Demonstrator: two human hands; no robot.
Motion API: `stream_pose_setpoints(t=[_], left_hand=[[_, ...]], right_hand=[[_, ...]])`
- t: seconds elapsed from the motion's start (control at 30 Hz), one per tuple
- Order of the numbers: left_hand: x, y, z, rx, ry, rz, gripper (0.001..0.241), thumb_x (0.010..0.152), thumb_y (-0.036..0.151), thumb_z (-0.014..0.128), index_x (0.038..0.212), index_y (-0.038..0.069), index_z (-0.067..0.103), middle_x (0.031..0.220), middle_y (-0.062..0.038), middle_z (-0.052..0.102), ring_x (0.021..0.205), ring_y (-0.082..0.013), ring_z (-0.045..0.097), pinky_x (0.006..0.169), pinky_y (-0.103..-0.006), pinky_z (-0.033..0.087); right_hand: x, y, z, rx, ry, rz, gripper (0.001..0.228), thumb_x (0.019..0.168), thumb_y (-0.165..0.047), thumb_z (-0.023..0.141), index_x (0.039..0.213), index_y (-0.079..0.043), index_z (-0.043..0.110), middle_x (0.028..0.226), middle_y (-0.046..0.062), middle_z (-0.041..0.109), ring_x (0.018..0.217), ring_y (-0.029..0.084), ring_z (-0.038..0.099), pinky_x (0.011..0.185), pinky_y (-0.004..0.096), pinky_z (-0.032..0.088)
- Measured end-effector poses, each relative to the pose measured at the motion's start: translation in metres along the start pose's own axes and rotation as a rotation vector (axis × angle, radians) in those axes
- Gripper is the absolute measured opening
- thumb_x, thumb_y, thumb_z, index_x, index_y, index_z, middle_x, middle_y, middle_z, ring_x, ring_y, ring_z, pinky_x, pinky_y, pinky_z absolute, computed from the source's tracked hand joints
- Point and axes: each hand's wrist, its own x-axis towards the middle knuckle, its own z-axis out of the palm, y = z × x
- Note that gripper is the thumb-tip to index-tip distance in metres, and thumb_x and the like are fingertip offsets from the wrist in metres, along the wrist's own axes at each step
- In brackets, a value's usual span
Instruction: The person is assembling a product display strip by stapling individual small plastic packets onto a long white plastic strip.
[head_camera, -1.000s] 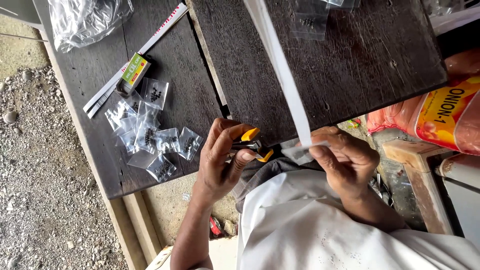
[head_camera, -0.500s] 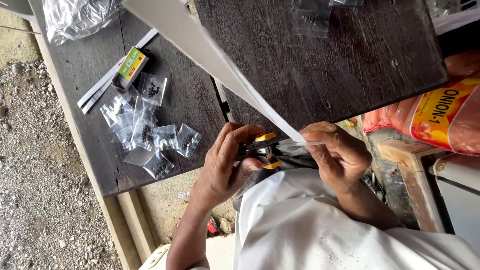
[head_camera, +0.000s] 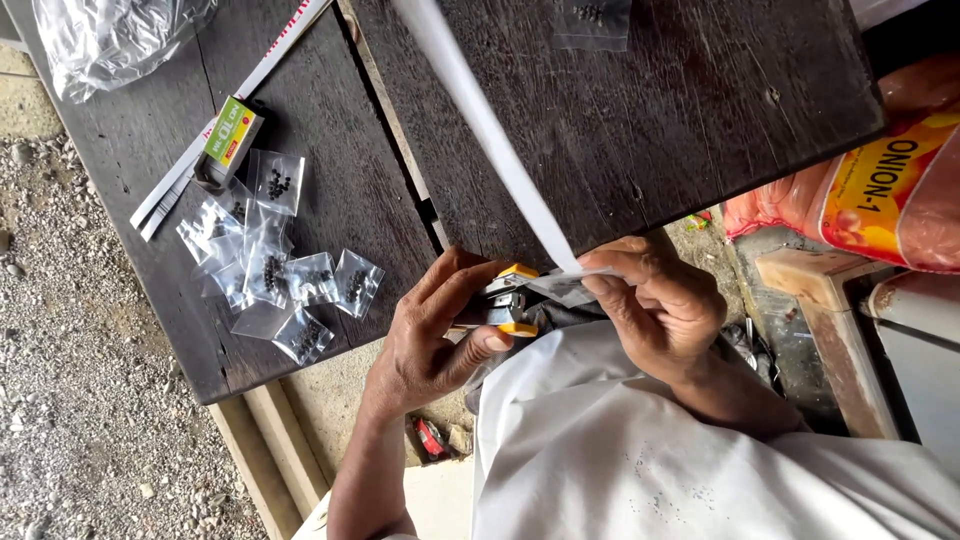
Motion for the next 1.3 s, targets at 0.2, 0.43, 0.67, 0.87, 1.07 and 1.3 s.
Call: stream_pose_setpoints(t=[0.2,0.43,0.67,0.87,1.07,1.3], left_hand=[[0.001,-0.003,0.007,0.054,-0.011,0.021,0.056,0.096,0.042,0.067,0.127,-0.005,0.063,0.100,-0.018,0.060,0.091,-0.0347,0.066,0.083,-0.0436,0.058],[0.005,0.004,0.005,0.091,-0.019,0.033,0.053,0.096,0.037,0.067,0.125,-0.007,0.062,0.100,-0.020,0.060,0.090,-0.0374,0.066,0.083,-0.0461,0.058],[0.006,0.007,0.000,0.137,-0.010,0.027,0.052,0.096,0.035,0.069,0.128,-0.006,0.062,0.100,-0.020,0.061,0.090,-0.0378,0.067,0.082,-0.0456,0.059],[0.006,0.009,0.004,0.155,0.016,0.038,0.049,0.095,0.033,0.070,0.124,-0.006,0.062,0.100,-0.021,0.061,0.087,-0.0388,0.066,0.079,-0.0459,0.059],[0.006,0.014,0.006,0.323,0.082,0.079,0.053,0.091,0.031,0.076,0.129,-0.002,0.063,0.101,-0.019,0.065,0.087,-0.0381,0.068,0.079,-0.0469,0.058],[0.000,0.008,0.006,0.423,0.160,0.072,0.052,0.089,0.029,0.080,0.127,-0.002,0.063,0.091,-0.016,0.062,0.079,-0.0355,0.064,0.075,-0.0452,0.054]], right_hand=[[0.015,-0.015,0.007,-0.104,-0.082,-0.045,0.011,0.092,0.001,0.071,0.099,0.008,0.074,0.089,0.016,0.075,0.080,0.027,0.074,0.078,0.037,0.060],[0.019,-0.019,0.013,-0.142,-0.069,-0.051,0.010,0.091,0.001,0.073,0.098,0.008,0.074,0.086,0.017,0.075,0.077,0.027,0.075,0.075,0.038,0.061],[0.019,-0.013,0.014,-0.186,-0.052,-0.145,0.008,0.093,0.003,0.071,0.097,0.009,0.074,0.087,0.017,0.075,0.080,0.029,0.076,0.078,0.039,0.062],[0.016,-0.012,0.019,-0.160,-0.053,-0.113,0.009,0.092,0.004,0.072,0.098,0.009,0.074,0.087,0.018,0.075,0.079,0.029,0.076,0.075,0.039,0.062],[0.007,0.005,0.004,-0.093,-0.028,-0.066,0.007,0.093,0.007,0.069,0.098,0.011,0.072,0.087,0.021,0.072,0.077,0.031,0.072,0.073,0.042,0.060],[0.015,0.020,-0.024,0.153,-0.069,0.001,0.010,0.097,-0.004,0.068,0.098,0.006,0.069,0.091,0.019,0.069,0.083,0.019,0.067,0.077,0.036,0.056]])
